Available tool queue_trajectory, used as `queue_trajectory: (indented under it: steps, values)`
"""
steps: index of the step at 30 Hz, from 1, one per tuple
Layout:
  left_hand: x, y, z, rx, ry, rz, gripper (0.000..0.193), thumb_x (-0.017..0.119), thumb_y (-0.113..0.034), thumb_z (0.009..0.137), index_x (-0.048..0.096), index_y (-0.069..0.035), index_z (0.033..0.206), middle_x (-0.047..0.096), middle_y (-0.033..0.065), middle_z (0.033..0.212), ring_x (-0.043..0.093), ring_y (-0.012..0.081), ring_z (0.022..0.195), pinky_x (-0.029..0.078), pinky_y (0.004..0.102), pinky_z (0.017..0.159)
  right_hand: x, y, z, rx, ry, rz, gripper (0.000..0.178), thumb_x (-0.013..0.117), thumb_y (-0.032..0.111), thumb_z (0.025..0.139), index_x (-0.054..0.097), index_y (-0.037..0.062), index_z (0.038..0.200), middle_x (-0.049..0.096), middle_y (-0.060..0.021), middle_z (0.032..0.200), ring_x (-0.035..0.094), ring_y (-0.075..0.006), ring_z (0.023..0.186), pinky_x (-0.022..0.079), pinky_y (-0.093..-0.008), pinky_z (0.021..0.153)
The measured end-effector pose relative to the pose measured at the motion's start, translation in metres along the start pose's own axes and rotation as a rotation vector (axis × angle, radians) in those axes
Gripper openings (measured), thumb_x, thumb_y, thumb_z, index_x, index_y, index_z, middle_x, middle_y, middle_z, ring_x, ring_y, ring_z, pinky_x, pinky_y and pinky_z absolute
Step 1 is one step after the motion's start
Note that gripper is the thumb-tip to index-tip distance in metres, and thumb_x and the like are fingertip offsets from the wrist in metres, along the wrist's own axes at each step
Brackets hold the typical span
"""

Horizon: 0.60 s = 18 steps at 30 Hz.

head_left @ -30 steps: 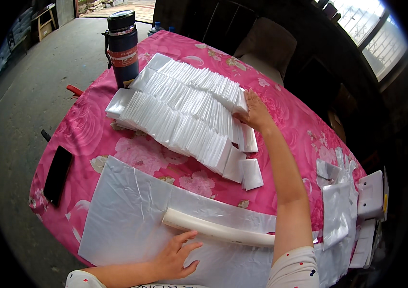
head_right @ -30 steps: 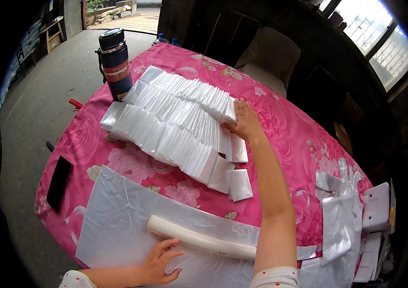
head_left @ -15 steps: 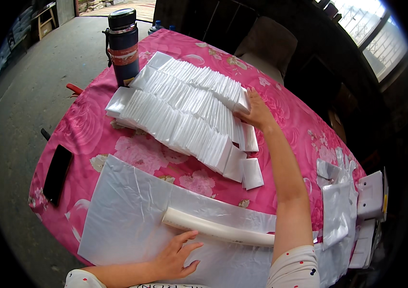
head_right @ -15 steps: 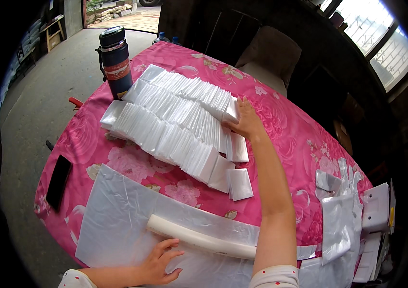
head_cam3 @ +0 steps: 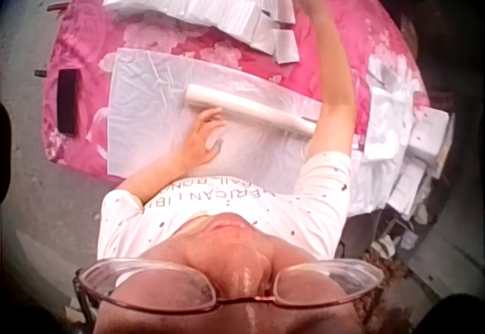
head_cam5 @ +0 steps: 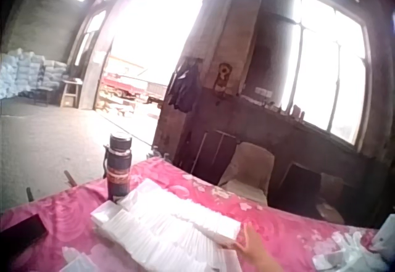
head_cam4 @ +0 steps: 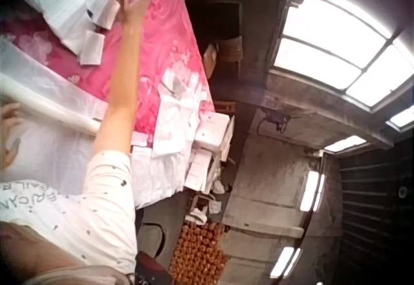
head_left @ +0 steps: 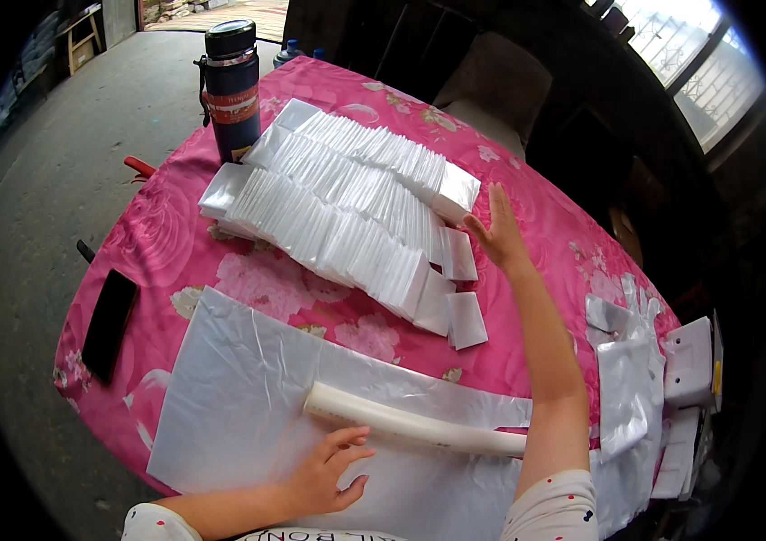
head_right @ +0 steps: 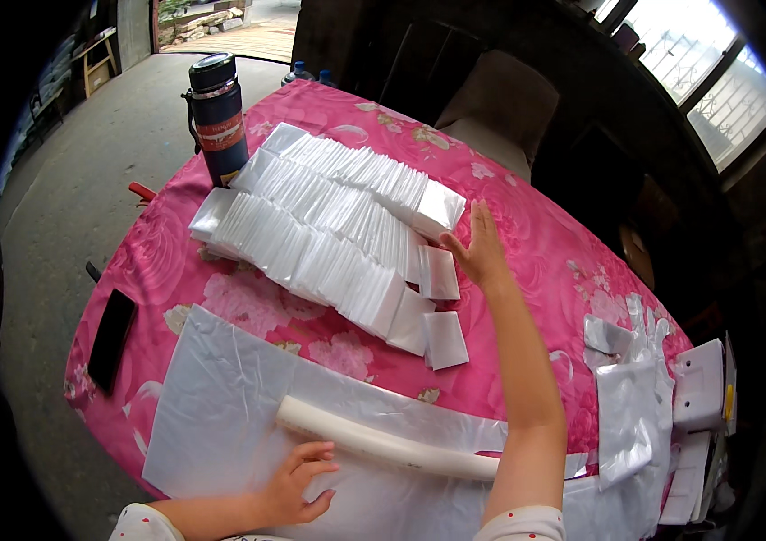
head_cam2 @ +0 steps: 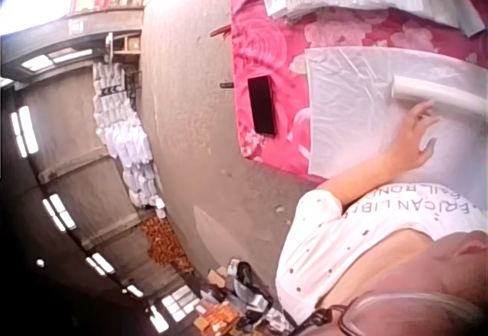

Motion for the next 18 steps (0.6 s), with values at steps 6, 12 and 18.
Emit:
queue_trajectory:
  steps: [6, 12, 18]
  values:
    - [0.001, -0.004, 0.001, 0.053, -0.035, 0.004, 0.039, 0.063, 0.002, 0.071, 0.054, -0.004, 0.108, 0.043, 0.0149, 0.124, 0.054, 0.0245, 0.097, 0.049, 0.0333, 0.081, -0.029, 0.033, -0.099, -0.030, 0.036, 0.103, 0.091, 0.041, 0.067, 0.082, 0.025, -0.0024, 0.138, 0.024, -0.0223, 0.143, 0.021, -0.0345, 0.134, 0.018, -0.0412, 0.110]
    - [0.007, -0.006, -0.002, 0.150, -0.045, 0.117, 0.040, 0.062, 0.004, 0.069, 0.055, -0.005, 0.108, 0.045, 0.0148, 0.123, 0.056, 0.0250, 0.094, 0.049, 0.0327, 0.080, -0.122, 0.148, -0.194, -0.319, 0.050, 0.185, 0.080, 0.055, 0.055, 0.081, 0.034, -0.0016, 0.134, 0.034, -0.0215, 0.138, 0.029, -0.0357, 0.131, 0.025, -0.0433, 0.106]
    - [0.001, -0.005, -0.017, 0.293, -0.021, 0.357, 0.036, 0.060, 0.000, 0.068, 0.056, -0.007, 0.104, 0.048, 0.0118, 0.123, 0.057, 0.0228, 0.093, 0.047, 0.0346, 0.078, -0.249, 0.279, -0.293, -0.771, -0.220, 0.114, 0.049, 0.068, 0.049, 0.074, 0.058, 0.0152, 0.107, 0.058, -0.0092, 0.115, 0.049, -0.0304, 0.114, 0.042, -0.0414, 0.093]
Point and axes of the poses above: each hand's wrist, its own z-axis towards the middle knuckle, its own x-axis out of the palm, y = z × x, the point moved 2 cm from there along z, towards the middle knuckle
